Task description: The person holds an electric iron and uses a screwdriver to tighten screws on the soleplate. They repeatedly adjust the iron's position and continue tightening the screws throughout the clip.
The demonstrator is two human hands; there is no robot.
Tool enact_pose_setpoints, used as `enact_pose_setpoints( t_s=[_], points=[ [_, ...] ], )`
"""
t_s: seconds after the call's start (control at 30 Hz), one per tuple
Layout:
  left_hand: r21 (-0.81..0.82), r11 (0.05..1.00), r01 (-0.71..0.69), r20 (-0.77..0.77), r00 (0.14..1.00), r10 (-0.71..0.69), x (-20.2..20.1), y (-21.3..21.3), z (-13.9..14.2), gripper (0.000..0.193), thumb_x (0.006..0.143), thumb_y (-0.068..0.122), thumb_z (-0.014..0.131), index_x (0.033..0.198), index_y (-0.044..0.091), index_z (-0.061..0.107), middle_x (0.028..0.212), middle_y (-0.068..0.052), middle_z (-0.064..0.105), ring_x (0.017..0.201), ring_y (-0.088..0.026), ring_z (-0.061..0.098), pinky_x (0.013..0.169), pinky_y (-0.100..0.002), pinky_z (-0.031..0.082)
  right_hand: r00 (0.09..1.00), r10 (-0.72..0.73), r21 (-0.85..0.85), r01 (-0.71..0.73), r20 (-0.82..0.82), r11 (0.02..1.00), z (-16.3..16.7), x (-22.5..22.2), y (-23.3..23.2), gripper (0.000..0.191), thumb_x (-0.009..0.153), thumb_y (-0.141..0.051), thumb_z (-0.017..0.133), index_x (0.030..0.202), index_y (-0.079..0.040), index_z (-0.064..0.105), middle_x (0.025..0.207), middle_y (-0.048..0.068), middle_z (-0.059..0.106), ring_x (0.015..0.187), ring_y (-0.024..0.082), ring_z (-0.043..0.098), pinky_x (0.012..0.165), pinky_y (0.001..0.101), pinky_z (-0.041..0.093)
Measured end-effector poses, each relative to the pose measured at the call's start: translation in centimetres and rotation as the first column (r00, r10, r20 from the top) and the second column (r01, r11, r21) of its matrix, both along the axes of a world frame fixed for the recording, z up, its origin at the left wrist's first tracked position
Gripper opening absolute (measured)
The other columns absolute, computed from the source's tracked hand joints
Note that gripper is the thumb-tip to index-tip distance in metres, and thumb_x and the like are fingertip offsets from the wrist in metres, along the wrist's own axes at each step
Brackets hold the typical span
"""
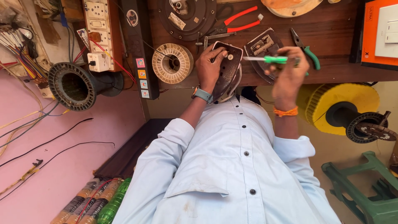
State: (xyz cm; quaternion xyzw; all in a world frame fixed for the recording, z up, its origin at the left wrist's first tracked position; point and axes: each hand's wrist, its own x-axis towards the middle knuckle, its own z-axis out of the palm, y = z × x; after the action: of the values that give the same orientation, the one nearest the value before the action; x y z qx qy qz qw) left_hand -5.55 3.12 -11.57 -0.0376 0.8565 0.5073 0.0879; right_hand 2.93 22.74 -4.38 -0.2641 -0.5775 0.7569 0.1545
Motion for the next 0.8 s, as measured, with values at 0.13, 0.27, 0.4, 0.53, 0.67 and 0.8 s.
enact_pose_setpoints(
  t_s=[0.13,0.27,0.4,0.53,0.67,0.8],
  points=[
    [0.054,0.997,0.059,-0.021,0.998,-0.058,0.1,-0.1,0.3,0.025,0.082,0.022,0.083,0.104,0.009,0.081,0.121,-0.012,0.075,0.103,-0.025,0.075,0.091,-0.035,0.059,0.993,0.100,0.093,-0.105,0.058,0.990,0.7,-0.8,-2.5,0.026,0.096,-0.016,0.081,0.108,0.000,0.064,0.103,0.007,0.071,0.087,0.012,0.073,0.079,0.0252,0.064],
    [0.039,0.996,0.084,-0.063,0.995,-0.082,0.1,-0.4,0.4,0.023,0.082,0.019,0.084,0.102,0.010,0.082,0.119,-0.010,0.075,0.100,-0.023,0.075,0.088,-0.034,0.059,0.983,0.135,0.514,-0.179,0.123,0.839,1.2,-0.6,-3.3,0.022,0.095,-0.007,0.085,0.110,0.003,0.072,0.107,0.008,0.070,0.097,0.015,0.067,0.085,0.0297,0.056],
    [0.049,0.993,0.105,-0.063,0.993,-0.102,0.3,-0.5,0.5,0.022,0.081,0.018,0.083,0.102,0.012,0.083,0.118,-0.007,0.076,0.098,-0.021,0.076,0.086,-0.032,0.060,0.975,0.170,0.647,-0.224,0.147,0.728,1.5,-0.4,-3.4,0.019,0.092,-0.005,0.087,0.104,0.001,0.074,0.103,0.010,0.070,0.095,0.020,0.067,0.083,0.0332,0.054],
    [0.056,0.989,0.137,-0.089,0.987,-0.131,0.3,-0.4,0.6,0.022,0.081,0.018,0.084,0.102,0.012,0.082,0.118,-0.006,0.076,0.099,-0.021,0.076,0.086,-0.032,0.060,0.967,0.196,0.710,-0.252,0.162,0.658,1.7,-0.5,-3.4,0.016,0.088,0.001,0.085,0.100,-0.001,0.075,0.102,0.010,0.069,0.093,0.023,0.068,0.081,0.0338,0.056],
    [0.040,0.988,0.148,-0.098,0.985,-0.144,0.4,-0.3,0.7,0.022,0.081,0.018,0.084,0.102,0.013,0.082,0.117,-0.006,0.075,0.099,-0.021,0.075,0.086,-0.032,0.059,0.952,0.248,0.700,-0.299,0.177,0.649,2.1,-0.2,-3.6,0.016,0.089,0.006,0.081,0.102,0.000,0.075,0.104,0.012,0.066,0.092,0.022,0.068,0.076,0.0319,0.057],
    [0.041,0.987,0.155,-0.098,0.984,-0.150,0.5,-0.2,0.7,0.023,0.081,0.018,0.084,0.103,0.013,0.082,0.117,-0.006,0.075,0.100,-0.022,0.075,0.087,-0.033,0.059,0.951,0.262,0.750,-0.293,0.164,0.593,2.2,0.1,-3.8,0.016,0.090,0.008,0.079,0.103,0.001,0.074,0.107,0.013,0.065,0.095,0.023,0.067,0.077,0.0321,0.057]
  ],
)
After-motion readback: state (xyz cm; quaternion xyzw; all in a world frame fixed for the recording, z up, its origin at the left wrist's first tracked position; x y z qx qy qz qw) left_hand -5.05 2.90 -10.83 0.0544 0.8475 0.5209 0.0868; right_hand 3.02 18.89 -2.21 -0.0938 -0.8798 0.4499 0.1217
